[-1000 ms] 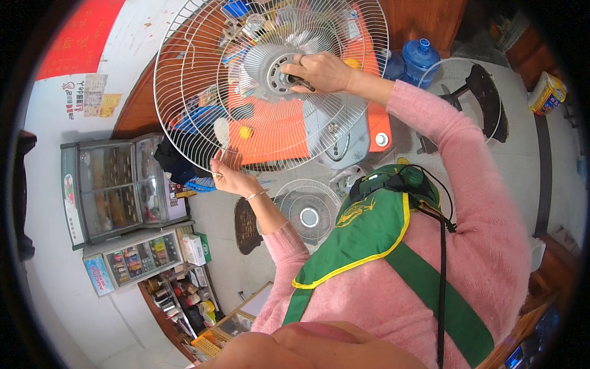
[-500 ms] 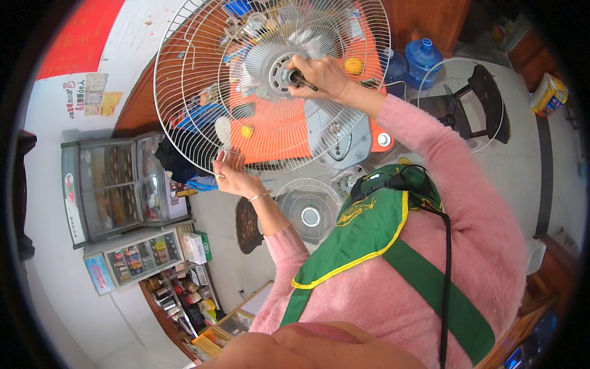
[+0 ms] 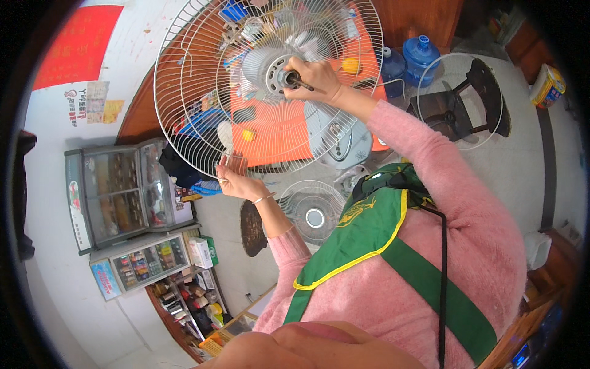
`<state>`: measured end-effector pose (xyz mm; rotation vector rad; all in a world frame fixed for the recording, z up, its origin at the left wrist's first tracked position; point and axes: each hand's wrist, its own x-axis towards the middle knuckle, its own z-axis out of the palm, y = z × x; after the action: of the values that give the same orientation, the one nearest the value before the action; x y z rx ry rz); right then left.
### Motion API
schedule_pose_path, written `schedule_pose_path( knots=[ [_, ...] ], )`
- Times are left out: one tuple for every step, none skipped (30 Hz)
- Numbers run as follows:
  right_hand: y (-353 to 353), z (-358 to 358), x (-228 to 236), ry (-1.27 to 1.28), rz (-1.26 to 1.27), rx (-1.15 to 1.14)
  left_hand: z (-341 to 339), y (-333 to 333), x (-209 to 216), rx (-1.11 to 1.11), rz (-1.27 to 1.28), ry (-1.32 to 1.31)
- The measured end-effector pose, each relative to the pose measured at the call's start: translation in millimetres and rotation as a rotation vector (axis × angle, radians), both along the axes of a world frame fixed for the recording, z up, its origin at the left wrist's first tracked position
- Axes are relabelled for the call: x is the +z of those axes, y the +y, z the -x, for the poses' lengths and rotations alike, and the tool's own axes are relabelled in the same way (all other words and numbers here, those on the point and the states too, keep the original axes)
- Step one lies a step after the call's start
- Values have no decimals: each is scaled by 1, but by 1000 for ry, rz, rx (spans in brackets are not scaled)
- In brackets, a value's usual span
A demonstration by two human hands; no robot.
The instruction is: The person assembles a standing fan by attaching the front grille, inserting the fan blade, and securing it with a nut. They then attach the rear grille and tighten the assembly.
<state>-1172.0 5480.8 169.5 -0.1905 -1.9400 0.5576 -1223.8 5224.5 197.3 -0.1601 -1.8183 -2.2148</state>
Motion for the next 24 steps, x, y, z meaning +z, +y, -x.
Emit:
schedule_pose_path(
  knots=[
    [0,-1,0,-25,23,20,0,-1,0,-9,8,-4],
    [0,-5,0,-54,57,56,0,-1,0,-17,16,-8],
    [0,-8,0,-88,118,94,1,-2,0,-23,20,-8],
    [0,-12,0,-87,173,162,1,-3,0,-27,24,-7],
    [-1,-17,-2,-91,255,233,2,-3,0,-30,31,-6],
    [-3,-23,-3,-98,346,310,2,-4,0,-27,33,-12],
    [-4,-32,-6,-144,401,277,3,-5,1,-23,37,-19],
    [-4,-42,-11,-195,462,251,4,-5,0,-19,44,-27],
    [-5,-52,-15,-246,519,235,4,-7,1,-38,41,-15],
    [-4,-63,-21,-285,566,233,4,-10,1,-39,94,6],
    [-2,-75,-27,-320,607,241,3,-12,1,-42,148,31],
    [0,-87,-34,-357,649,250,2,-15,2,-46,199,58],
    [3,-97,-41,-389,676,267,1,-17,3,-81,159,48],
    [6,-106,-49,-422,702,285,-1,-18,3,-29,197,51],
    [9,-114,-55,-464,722,296,-2,-19,4,19,226,59],
    [11,-122,-62,-474,750,327,-4,-20,5,69,255,67],
    [13,-129,-68,-493,772,351,-6,-22,7,90,265,49],
    [16,-134,-73,-514,794,376,-9,-22,8,146,315,51],
    [18,-138,-78,-520,815,393,-13,-21,8,201,344,49],
    [21,-142,-82,-527,837,411,-17,-19,8,266,358,31],
    [23,-144,-86,-550,876,432,-23,-17,6,318,346,-15],
    [27,-145,-89,-541,893,450,-30,-14,5,376,386,10],
    [31,-145,-92,-548,925,469,-37,-10,3,457,409,-3],
    [35,-145,-95,-556,972,496,-44,-5,1,537,430,-15]
  ],
)
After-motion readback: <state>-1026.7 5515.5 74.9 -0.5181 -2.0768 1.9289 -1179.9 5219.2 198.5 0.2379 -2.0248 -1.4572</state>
